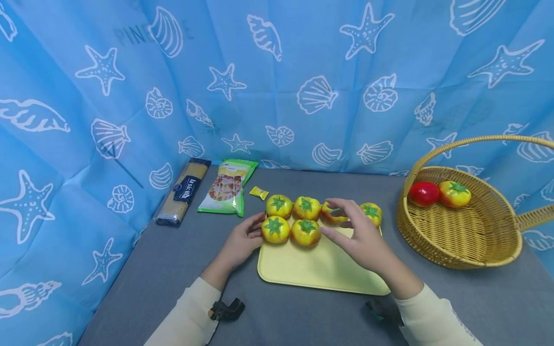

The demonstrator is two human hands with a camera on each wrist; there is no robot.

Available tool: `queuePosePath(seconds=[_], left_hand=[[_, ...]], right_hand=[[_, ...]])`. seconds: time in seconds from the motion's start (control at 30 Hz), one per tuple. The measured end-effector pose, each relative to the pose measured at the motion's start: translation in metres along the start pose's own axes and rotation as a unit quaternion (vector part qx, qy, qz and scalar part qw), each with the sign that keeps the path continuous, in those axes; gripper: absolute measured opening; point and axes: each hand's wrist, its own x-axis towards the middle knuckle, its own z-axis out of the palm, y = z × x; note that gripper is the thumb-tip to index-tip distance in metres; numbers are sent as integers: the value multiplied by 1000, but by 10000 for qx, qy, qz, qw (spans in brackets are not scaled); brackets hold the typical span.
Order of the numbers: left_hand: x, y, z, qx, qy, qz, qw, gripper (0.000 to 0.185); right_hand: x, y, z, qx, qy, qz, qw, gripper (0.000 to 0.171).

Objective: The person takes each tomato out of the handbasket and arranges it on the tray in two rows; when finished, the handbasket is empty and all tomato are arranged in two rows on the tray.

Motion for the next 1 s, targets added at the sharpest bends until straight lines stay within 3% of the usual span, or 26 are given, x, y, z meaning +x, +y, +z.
queuePosePath(seconds=[0.47, 0.63, 0.8, 1.0], left_hand=[[1, -2, 0, 46, 43, -18, 10000, 75], [-1, -3, -1, 58, 50, -20, 10000, 75], [-1, -1, 0, 77, 21, 35, 10000, 75], [-1, -1, 1, 111, 72, -2, 9999, 75]], right_hand=[[-11, -4, -49, 1029, 556, -494, 9919, 50], [-14, 0, -60, 1818, 661, -702, 9786, 44], [-20, 4, -72, 2300, 736, -534, 9689, 45], [-23, 15, -94, 2934, 549, -1117, 9479, 48]])
